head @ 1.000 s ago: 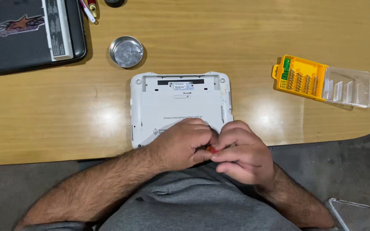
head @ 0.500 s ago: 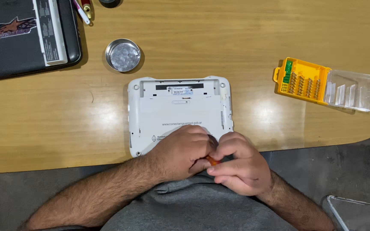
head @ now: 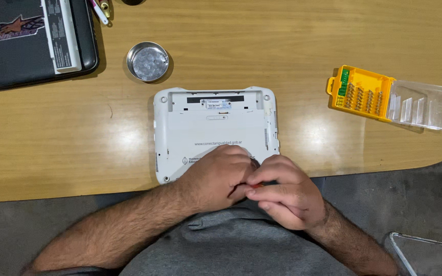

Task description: The person removes the back cover of a white electronic device and then uses a screwdriver to remove several screws from the device's back panel. The removed screws are placed into a small metal container on the table.

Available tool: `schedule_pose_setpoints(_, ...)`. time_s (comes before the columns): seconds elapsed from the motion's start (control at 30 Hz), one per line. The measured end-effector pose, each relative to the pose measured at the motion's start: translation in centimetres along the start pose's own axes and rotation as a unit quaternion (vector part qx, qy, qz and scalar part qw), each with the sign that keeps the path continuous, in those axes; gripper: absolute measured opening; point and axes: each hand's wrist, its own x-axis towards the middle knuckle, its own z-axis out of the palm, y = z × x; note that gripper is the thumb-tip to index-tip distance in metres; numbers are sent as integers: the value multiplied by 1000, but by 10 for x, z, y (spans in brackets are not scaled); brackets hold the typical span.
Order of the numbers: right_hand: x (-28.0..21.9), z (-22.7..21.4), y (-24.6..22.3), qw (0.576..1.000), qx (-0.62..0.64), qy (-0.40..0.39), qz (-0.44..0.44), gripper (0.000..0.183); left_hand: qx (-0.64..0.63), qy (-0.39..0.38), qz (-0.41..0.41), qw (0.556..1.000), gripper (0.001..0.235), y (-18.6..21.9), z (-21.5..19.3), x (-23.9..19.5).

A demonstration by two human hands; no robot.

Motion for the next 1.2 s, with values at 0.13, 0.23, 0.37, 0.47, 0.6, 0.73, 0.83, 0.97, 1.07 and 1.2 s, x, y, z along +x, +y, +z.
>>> schedule_pose_setpoints(0.13, -6, 4, 4, 1000, -4, 30, 8, 19, 8, 7, -36, 999, 17, 4, 3, 4)
schedule_pose_setpoints(0.23, 2, 4, -1, 999, -1, 41, -7, 18, 31, 26, -18, 999, 38, 7, 0, 3)
schedule_pose_setpoints(0.37, 10, 0, -6, 999, 9, 43, -28, 16, -28, 0, 36, 999, 28, 5, -10, 3)
schedule_pose_setpoints(0.47, 14, 0, -4, 997, 35, 68, -34, 18, -8, -4, 19, 1000, 22, -5, 6, -5)
schedule_pose_setpoints(0.6, 9, -1, 3, 993, 67, 88, -31, 21, 36, 17, -37, 999, 30, -1, 9, 1)
schedule_pose_setpoints(0.73, -5, 6, 13, 988, 95, 119, -10, 21, 36, 1, -50, 998, 34, -1, 1, 1)
schedule_pose_setpoints(0.83, 2, 1, 8, 990, 97, 103, -7, 29, 12, -25, -65, 998, 41, 15, -31, 3)
schedule_pose_setpoints(0.97, 11, -1, -1, 988, 100, 119, -7, 17, 38, 33, -91, 995, 19, 12, -50, -13)
schedule_pose_setpoints(1.07, 8, 0, 0, 985, 121, 124, 3, 16, 65, 67, -100, 991, 10, 5, -51, -26)
schedule_pose_setpoints(1.2, 1, 8, 6, 978, 146, 147, 8, 17, 71, 71, -106, 989, 5, 4, -47, -32)
